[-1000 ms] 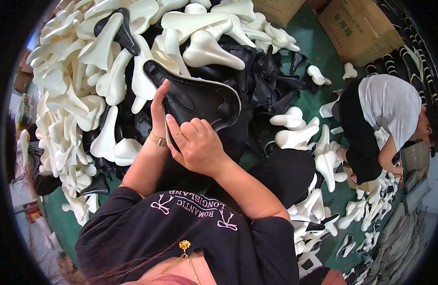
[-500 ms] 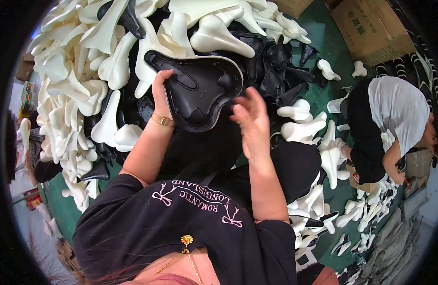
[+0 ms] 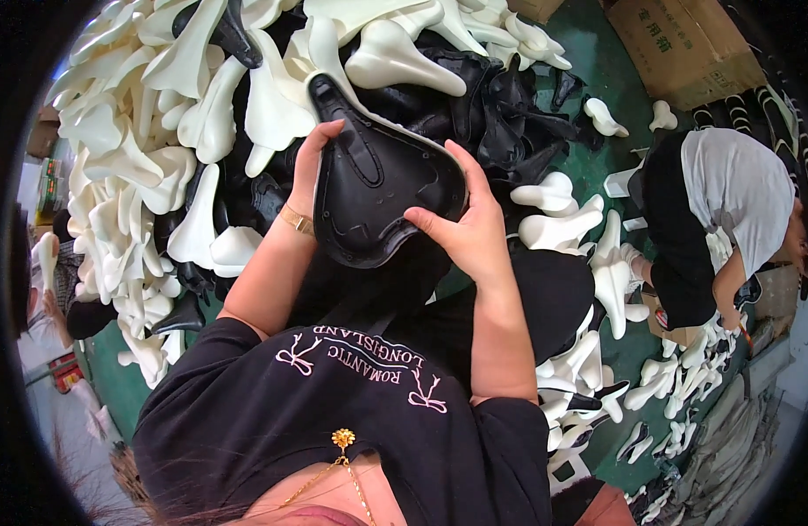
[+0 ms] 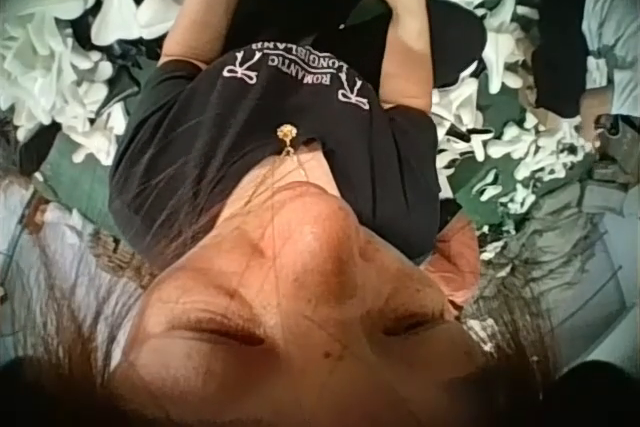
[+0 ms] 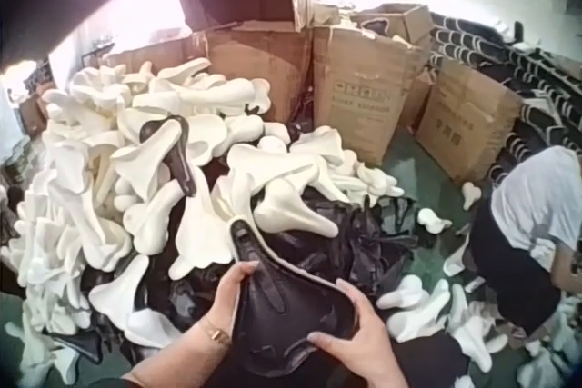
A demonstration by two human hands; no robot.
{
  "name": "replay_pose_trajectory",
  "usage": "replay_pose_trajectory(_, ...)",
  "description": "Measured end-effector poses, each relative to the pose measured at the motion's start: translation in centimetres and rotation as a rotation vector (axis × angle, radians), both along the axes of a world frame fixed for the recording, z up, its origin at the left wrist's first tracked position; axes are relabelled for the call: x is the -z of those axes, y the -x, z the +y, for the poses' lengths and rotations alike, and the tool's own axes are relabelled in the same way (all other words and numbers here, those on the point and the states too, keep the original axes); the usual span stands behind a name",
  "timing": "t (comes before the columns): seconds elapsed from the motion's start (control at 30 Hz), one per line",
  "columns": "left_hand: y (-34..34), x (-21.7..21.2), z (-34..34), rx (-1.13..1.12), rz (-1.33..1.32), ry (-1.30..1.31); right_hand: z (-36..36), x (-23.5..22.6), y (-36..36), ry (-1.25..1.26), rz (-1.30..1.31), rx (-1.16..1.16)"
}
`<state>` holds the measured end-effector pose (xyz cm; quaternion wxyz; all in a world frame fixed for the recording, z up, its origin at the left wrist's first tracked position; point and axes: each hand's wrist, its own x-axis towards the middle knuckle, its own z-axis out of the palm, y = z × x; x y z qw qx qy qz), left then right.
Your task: Assemble bicycle saddles by fitting black covers onto white foam cores.
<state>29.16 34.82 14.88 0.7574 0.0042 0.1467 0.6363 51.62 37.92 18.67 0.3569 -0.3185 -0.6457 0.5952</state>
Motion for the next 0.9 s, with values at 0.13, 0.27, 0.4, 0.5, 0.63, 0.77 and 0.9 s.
replay_pose_trajectory(0.13, -0.2, 0.5, 1.1, 0.106, -0.02, 0.02, -0.3, -1.0, -0.4, -0.087, -0.164, 0.072)
replay_pose_trajectory(0.27, -0.4, 0.6, 1.4, 0.175, 0.008, -0.086, -0.6, -1.1, -0.7, -0.098, -0.306, 0.137)
replay_pose_trajectory(0.4, -0.7, -1.5, 0.2, 0.191, 0.655, -0.035, -0.3, -0.1, -1.2, -0.193, -0.404, 0.296)
replay_pose_trajectory(0.5, -1.4, -3.3, -2.1, 0.148, 1.542, -0.236, -0.1, 0.4, -1.3, -0.196, -0.365, 0.306)
replay_pose_trajectory(0.63, -2.0, -2.9, -2.8, 0.011, 1.804, -0.381, -0.2, 0.4, -1.5, -0.218, -0.372, 0.287)
replay_pose_trajectory(0.77, -1.9, -3.5, -2.9, -0.012, 1.8, -0.45, -0.3, 0.4, -1.4, -0.203, -0.427, 0.288)
replay_pose_trajectory(0.9, -2.7, -3.5, -2.6, 0.011, 1.92, -0.345, 0.5, 1.8, -1.7, -0.176, -0.37, 0.286)
